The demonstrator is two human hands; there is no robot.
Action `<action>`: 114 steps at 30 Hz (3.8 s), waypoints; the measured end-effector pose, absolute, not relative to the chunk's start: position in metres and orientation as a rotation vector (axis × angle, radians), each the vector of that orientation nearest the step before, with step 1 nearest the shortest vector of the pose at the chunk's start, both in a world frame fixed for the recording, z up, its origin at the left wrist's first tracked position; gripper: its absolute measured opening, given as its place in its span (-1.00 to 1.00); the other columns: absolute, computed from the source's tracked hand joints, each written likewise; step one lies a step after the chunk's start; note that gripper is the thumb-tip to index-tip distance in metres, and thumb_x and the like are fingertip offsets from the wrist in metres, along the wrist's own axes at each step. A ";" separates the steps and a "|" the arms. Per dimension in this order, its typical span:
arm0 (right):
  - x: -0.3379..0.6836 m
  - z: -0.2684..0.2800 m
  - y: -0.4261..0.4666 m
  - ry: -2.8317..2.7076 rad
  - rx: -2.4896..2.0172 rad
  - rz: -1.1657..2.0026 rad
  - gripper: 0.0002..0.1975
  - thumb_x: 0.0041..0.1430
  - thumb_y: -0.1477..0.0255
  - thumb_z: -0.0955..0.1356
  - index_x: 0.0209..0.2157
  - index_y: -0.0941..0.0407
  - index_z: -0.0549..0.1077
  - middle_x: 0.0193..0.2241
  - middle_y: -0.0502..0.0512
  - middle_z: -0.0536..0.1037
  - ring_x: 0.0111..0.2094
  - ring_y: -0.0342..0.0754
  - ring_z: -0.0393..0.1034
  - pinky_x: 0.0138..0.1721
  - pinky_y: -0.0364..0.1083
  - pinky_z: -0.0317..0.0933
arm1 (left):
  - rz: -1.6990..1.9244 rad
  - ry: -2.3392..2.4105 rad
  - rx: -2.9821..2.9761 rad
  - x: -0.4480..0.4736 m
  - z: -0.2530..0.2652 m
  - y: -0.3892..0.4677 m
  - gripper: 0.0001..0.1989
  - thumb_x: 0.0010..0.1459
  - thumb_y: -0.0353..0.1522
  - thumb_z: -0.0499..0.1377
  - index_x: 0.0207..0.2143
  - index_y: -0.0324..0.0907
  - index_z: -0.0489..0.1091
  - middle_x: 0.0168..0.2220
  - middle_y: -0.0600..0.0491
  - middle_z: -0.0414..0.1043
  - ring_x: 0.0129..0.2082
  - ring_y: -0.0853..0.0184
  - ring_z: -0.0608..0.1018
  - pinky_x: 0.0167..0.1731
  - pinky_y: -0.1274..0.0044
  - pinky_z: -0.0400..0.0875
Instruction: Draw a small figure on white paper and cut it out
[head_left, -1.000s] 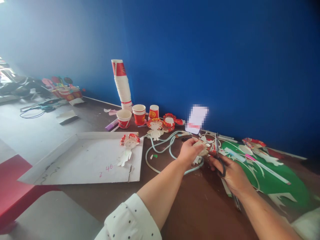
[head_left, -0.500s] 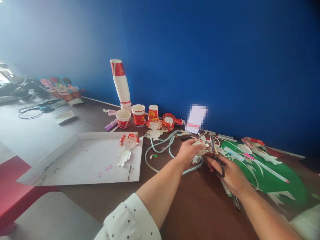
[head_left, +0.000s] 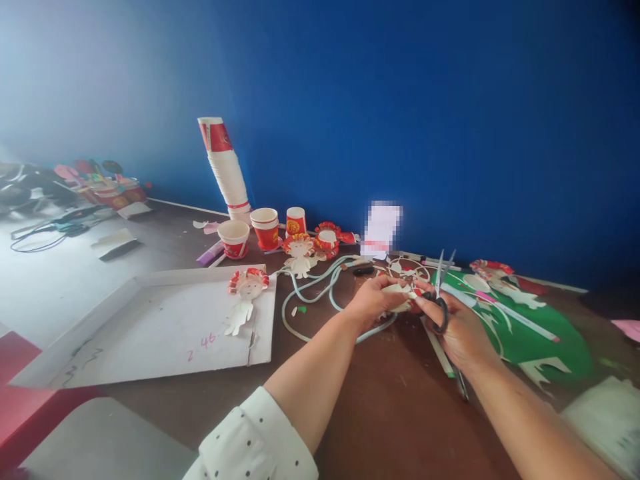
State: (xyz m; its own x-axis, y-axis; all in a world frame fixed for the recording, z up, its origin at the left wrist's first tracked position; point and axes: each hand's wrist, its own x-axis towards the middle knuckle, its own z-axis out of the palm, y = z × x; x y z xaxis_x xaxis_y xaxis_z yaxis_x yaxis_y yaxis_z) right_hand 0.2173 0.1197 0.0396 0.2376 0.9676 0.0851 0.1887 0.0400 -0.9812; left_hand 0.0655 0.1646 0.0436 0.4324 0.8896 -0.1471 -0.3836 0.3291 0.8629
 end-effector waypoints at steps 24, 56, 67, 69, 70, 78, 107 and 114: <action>0.213 0.044 0.124 -0.690 -1.163 0.979 -0.53 -0.17 0.32 0.53 -0.13 0.09 0.55 -0.60 -0.09 0.46 -0.64 -0.23 0.17 -0.66 -0.21 -0.13 | 0.868 0.575 0.816 0.076 0.039 0.157 -0.54 -0.17 -0.29 0.45 -0.22 -0.28 0.45 -0.23 -0.09 0.50 -0.33 0.35 0.53 -0.26 0.45 0.45; 0.200 0.048 0.112 -0.917 -1.310 1.275 -0.66 -0.11 0.22 0.52 -0.30 0.12 0.57 -0.52 0.05 0.51 -0.51 -0.15 0.27 -0.69 -0.28 -0.19 | 1.023 0.695 0.841 0.073 0.035 0.165 -0.63 -0.12 -0.16 0.37 -0.34 -0.25 0.47 -0.42 -0.02 0.50 -0.56 0.42 0.46 -0.47 0.55 0.29; 0.197 0.044 0.107 -1.113 -1.373 1.418 -0.57 0.05 0.11 0.45 -0.17 0.15 0.54 -0.45 0.13 0.55 -0.44 -0.08 0.39 -0.72 -0.28 -0.01 | 1.232 0.811 0.783 0.071 0.032 0.174 -0.66 -0.17 -0.22 0.38 -0.37 -0.25 0.48 -0.47 0.03 0.45 -0.52 0.43 0.43 -0.48 0.57 0.33; 0.197 0.042 0.106 -1.177 -1.390 1.396 -0.54 0.07 0.10 0.44 -0.13 0.16 0.53 -0.44 0.14 0.56 -0.42 -0.07 0.40 -0.72 -0.28 0.02 | 1.257 0.813 0.774 0.071 0.033 0.175 -0.68 -0.15 -0.24 0.37 -0.37 -0.26 0.48 -0.47 0.03 0.46 -0.52 0.42 0.44 -0.50 0.58 0.32; 0.196 0.041 0.106 -1.201 -1.404 1.379 -0.52 0.06 0.10 0.44 -0.11 0.16 0.52 -0.44 0.14 0.56 -0.42 -0.06 0.40 -0.72 -0.27 0.04 | 1.270 0.815 0.767 0.071 0.034 0.174 -0.69 -0.14 -0.25 0.36 -0.37 -0.26 0.48 -0.47 0.02 0.46 -0.52 0.42 0.44 -0.50 0.59 0.32; 0.189 0.044 0.104 -1.306 -1.512 1.238 -0.40 0.02 0.02 0.42 -0.02 0.13 0.51 -0.53 0.06 0.53 -0.54 -0.08 0.35 -0.72 -0.21 0.00 | 1.327 0.824 0.702 0.074 0.035 0.176 -0.78 -0.11 -0.30 0.34 -0.42 -0.26 0.46 -0.48 0.02 0.45 -0.51 0.43 0.44 -0.45 0.59 0.34; 0.195 0.044 0.110 -1.545 -1.595 0.978 -0.45 0.03 0.03 0.40 -0.09 0.16 0.56 -0.64 -0.05 0.48 -0.53 -0.05 0.36 -0.43 -0.11 0.23 | 1.326 0.774 0.650 0.075 0.040 0.172 -0.73 -0.18 -0.28 0.38 -0.51 -0.26 0.39 -0.58 0.09 0.37 -0.59 0.51 0.32 -0.51 0.60 0.20; 0.192 0.047 0.108 -1.489 -1.583 1.010 -0.49 0.01 0.08 0.41 -0.11 0.14 0.57 -0.63 -0.05 0.48 -0.54 -0.05 0.36 -0.45 -0.11 0.24 | 1.316 0.768 0.634 0.075 0.041 0.172 -0.75 -0.17 -0.30 0.37 -0.51 -0.26 0.39 -0.59 0.10 0.37 -0.60 0.51 0.33 -0.50 0.59 0.19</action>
State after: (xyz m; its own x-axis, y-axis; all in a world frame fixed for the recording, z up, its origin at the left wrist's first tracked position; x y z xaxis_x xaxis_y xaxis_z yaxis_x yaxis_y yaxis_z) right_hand 0.1924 0.1078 0.0467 0.0218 0.9978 -0.0622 0.4265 -0.0656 -0.9021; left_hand 0.0749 0.1719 0.0408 0.0798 0.9879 -0.1332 -0.6015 0.1543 0.7838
